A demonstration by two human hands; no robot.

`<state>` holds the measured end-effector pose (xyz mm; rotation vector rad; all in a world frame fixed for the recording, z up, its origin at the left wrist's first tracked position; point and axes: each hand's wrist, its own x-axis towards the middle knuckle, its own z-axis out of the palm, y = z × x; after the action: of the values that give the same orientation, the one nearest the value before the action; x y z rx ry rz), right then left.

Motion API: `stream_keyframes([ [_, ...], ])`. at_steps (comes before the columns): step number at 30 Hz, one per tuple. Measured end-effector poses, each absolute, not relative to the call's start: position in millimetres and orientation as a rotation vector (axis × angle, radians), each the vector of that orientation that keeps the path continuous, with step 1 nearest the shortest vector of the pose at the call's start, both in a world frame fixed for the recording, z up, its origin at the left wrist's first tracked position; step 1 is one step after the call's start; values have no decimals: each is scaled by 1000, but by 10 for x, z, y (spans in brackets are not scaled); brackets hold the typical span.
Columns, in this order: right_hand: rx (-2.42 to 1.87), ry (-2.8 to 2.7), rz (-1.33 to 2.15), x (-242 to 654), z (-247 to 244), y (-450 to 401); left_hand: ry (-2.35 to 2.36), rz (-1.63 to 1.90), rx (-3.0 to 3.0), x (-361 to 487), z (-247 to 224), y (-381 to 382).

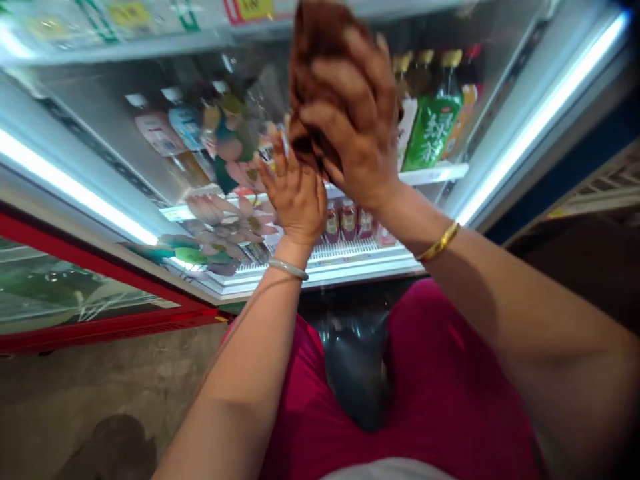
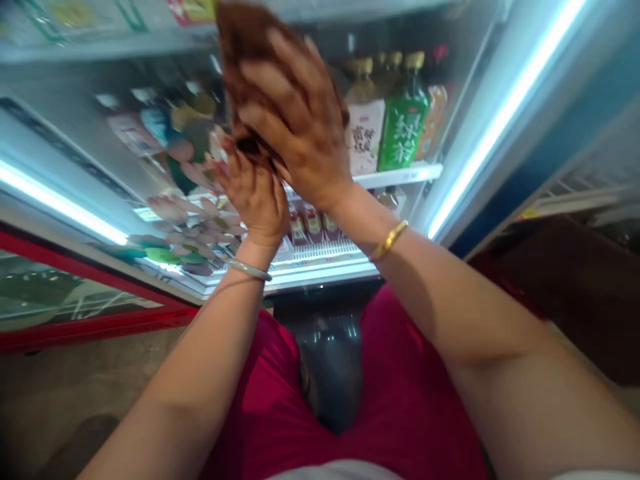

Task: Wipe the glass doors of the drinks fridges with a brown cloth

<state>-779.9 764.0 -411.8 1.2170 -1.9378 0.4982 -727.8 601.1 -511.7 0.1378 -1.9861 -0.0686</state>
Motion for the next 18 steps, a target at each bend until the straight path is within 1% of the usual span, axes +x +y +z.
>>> stream_keyframes([
  [4,1333,-1335,602,-8014,-4736,7729,-1934,-22,198,-7143,-5072,6285],
  [6,1363,-1215,582,-8178,-4888,7843,-1934,51,190,-7110,-5051,6330],
  [9,1312,-1220,551,-8311,-4802,7967,-1886,168,184,-7086,-5032,6330],
  [12,1143,-1234,690,-8261,-4549,7898,-1836,231,183,-7084,-5029,6324],
  [14,1072,-1244,757,-8176,-4467,7768,-1825,249,195,-7091,-5033,6326],
  [16,1114,-1222,746,-8099,-4531,7654,-1817,259,200,-7100,-5038,6325],
  [18,1225,-1182,682,-8061,-4721,7624,-1798,265,189,-7108,-5040,6321],
])
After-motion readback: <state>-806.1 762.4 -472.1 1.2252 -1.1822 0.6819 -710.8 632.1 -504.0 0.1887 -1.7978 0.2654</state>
